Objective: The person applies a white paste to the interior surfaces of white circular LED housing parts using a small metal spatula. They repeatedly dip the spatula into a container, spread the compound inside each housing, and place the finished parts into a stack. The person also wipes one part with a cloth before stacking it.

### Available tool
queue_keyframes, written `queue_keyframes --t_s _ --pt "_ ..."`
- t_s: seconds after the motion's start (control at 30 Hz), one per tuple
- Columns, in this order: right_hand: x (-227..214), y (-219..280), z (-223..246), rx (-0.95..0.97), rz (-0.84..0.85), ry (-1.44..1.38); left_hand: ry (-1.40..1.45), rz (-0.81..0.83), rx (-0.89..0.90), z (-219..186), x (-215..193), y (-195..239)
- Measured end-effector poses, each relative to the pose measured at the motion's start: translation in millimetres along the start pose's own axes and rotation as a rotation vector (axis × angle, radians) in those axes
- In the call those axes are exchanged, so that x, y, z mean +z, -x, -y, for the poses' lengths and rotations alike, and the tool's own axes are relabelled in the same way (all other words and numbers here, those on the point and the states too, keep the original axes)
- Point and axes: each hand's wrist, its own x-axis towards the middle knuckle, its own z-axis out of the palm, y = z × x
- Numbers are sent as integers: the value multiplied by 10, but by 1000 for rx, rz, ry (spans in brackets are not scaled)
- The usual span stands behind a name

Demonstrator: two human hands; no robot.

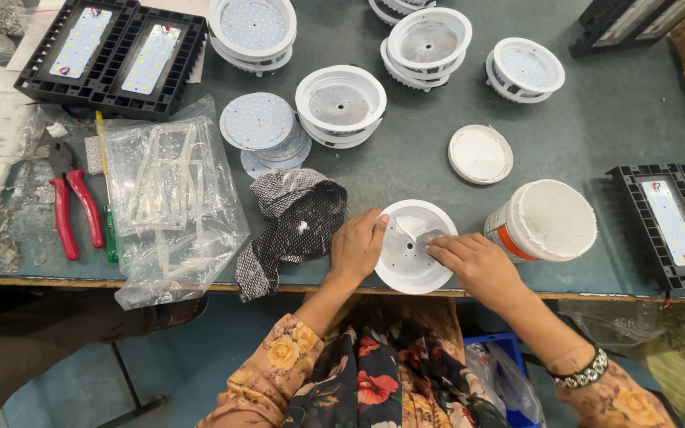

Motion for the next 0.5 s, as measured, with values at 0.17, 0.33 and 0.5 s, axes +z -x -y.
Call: queue_keyframes --t_s 0.17,0.33,0.5 --pt "62 170 228 101 -30 30 8 3 -5 -12 -1 14" --pt "264 174 715 331 -65 87 -2 -40 12 -44 26 22" --pt "352 50 982 438 6 68 20 -33 -21 -57 46 24"
